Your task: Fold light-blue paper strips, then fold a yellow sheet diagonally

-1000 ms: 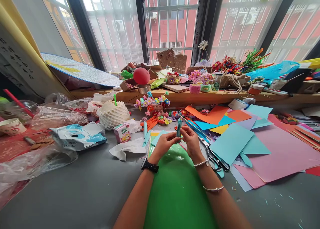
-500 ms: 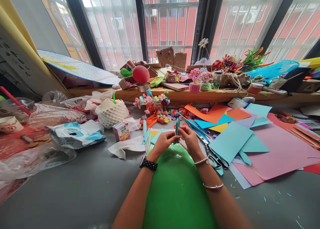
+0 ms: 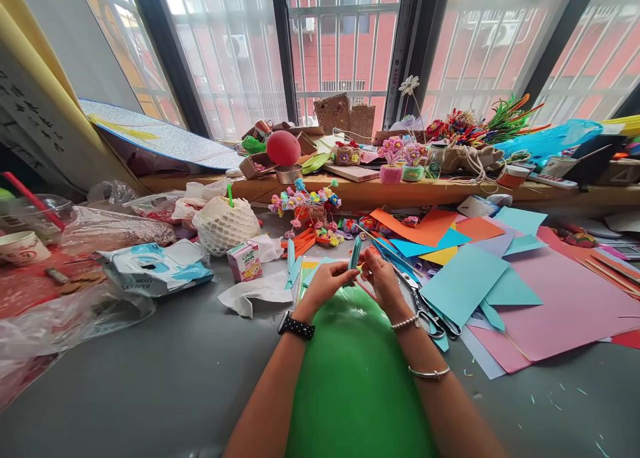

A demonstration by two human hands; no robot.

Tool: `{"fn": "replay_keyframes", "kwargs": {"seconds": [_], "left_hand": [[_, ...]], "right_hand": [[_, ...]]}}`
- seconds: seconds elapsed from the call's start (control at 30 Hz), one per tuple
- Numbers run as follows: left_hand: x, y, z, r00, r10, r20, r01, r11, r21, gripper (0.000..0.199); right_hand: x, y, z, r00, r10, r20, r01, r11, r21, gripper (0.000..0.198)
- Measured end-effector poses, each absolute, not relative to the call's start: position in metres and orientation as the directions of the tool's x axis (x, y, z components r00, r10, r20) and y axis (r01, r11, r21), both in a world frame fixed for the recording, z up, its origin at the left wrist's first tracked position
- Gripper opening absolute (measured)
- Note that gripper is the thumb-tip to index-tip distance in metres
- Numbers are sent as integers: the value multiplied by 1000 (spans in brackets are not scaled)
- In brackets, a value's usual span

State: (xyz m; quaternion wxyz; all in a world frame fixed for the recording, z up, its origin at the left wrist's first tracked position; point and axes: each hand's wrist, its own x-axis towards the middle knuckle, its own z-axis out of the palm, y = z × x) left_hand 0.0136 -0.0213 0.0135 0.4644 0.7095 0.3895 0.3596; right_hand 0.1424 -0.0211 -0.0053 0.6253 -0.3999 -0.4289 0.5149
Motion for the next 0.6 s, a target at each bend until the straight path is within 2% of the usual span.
{"fn": "replay_keyframes", "kwargs": {"seconds": [0.17,0.37,0.43,0.6], "left_hand": [[15,-19,8,393,898,198,381,-355,853,30],[16,-18,3,395,887,238,415,-404,816,31],[17,-18,3,392,890,233,395,-392,831,28],[21,-19,2,423,894,149,215,-259,942,19]], "right_hand": [[141,-21,-6,169,972,163,-148,188,-971,25],[142,-20,-8,173,975,139,-157,167,-974,24],[141,-20,-8,171,974,148,-154,175,-972,24],[141,-21,-8,172,967,189,-116,211,-971,25]]}}
